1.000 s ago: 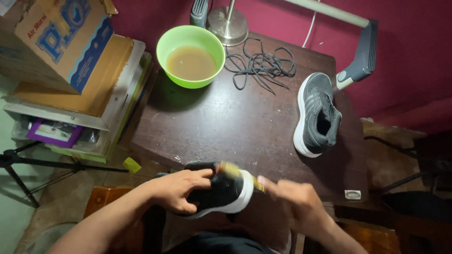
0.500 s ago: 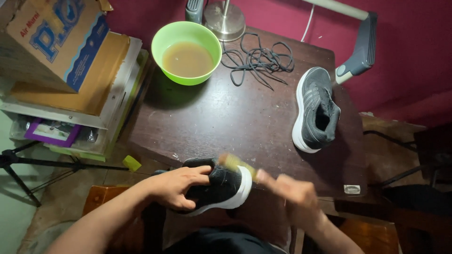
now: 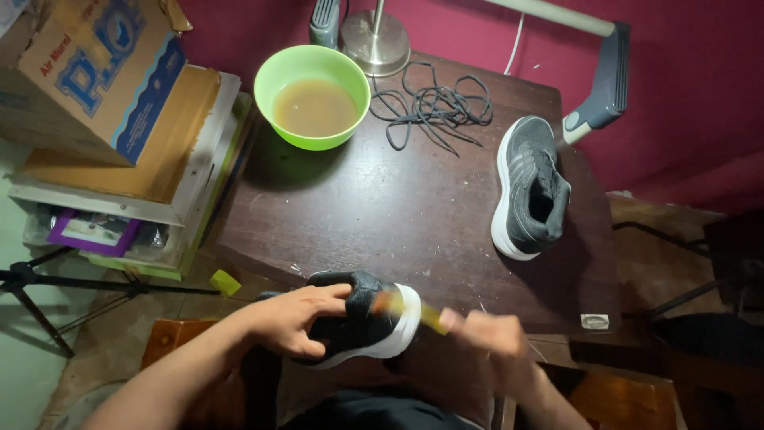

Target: The person scrubs a black sneaker with a yellow toothbrush, repeatedly dipping the brush into a green bowl of liquid. They clean the upper, sides, and sole of the shoe while holding it on their lap.

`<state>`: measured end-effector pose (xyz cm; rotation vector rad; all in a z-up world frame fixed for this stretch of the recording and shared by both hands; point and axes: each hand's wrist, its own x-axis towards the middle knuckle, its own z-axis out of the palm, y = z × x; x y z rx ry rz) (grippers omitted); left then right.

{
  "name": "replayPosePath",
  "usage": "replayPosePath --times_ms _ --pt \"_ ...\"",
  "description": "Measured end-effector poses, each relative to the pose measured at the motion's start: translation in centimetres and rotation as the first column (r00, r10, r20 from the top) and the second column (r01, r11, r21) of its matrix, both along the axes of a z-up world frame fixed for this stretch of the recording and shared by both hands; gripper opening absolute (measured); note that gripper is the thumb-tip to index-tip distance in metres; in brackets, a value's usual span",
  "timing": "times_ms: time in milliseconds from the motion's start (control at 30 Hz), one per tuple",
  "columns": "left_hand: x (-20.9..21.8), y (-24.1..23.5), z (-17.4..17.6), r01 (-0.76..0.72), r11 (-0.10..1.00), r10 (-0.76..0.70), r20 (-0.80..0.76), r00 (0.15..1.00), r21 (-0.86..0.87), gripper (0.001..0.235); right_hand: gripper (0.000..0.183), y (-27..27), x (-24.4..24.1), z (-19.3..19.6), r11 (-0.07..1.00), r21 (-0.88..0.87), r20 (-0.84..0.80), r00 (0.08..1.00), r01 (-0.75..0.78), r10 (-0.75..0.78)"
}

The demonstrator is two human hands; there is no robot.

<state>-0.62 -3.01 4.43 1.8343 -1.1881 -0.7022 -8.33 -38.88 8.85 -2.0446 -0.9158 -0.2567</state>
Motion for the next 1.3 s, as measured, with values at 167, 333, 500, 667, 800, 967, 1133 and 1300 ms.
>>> replayPosePath --times_ms 167,333,500,667,800,967,1133,1300 --pt "-0.3 -0.3 1.2 0.037 0.997 -0.039 -0.031 0.999 -0.066 0.037 0.051 -1.0 0.3 -2.4 0.993 -0.011 -0.131 0.984 0.118 -0.118" --pt "0.2 -0.2 1.1 0.053 0.993 -0.057 -0.026 0.998 -0.109 0.056 0.046 0.1 -1.4 -2.4 0.999 0.019 -0.065 0.998 -0.026 0.028" --pt "0.1 -0.4 1.1 0.038 0.992 -0.047 -0.074 0.996 -0.121 0.063 0.033 0.1 -1.6 -1.2 0.994 0.056 -0.190 0.978 0.094 -0.082" --pt "0.3 -0.4 2.1 0.018 0.990 -0.031 -0.092 0.995 -0.143 0.056 0.052 -0.5 -0.4 -3.3 0.996 -0.055 0.028 0.997 0.074 -0.072" --pt "0.3 -0.6 2.4 -0.008 0.989 -0.011 -0.122 0.992 -0.151 0.066 0.035 -0.2 -1.8 -3.0 0.995 -0.101 0.112 0.994 0.012 0.000" --pt "0.5 -0.6 2.5 0.000 0.974 -0.028 -0.121 0.992 -0.229 0.078 0.034 0.9 -0.6 -1.0 0.992 -0.005 0.042 0.991 0.125 -0.125" --pt "0.6 -0.5 2.0 -0.038 0.983 0.015 -0.127 0.992 -0.181 0.070 0.046 0.3 -0.6 -2.1 0.993 -0.115 0.096 0.995 0.027 -0.016" --pt "0.7 -0.3 -0.3 -0.065 0.980 0.045 -0.113 0.993 -0.188 0.083 0.041 0.7 -0.5 -0.4 0.982 -0.158 0.160 0.984 0.108 -0.082"
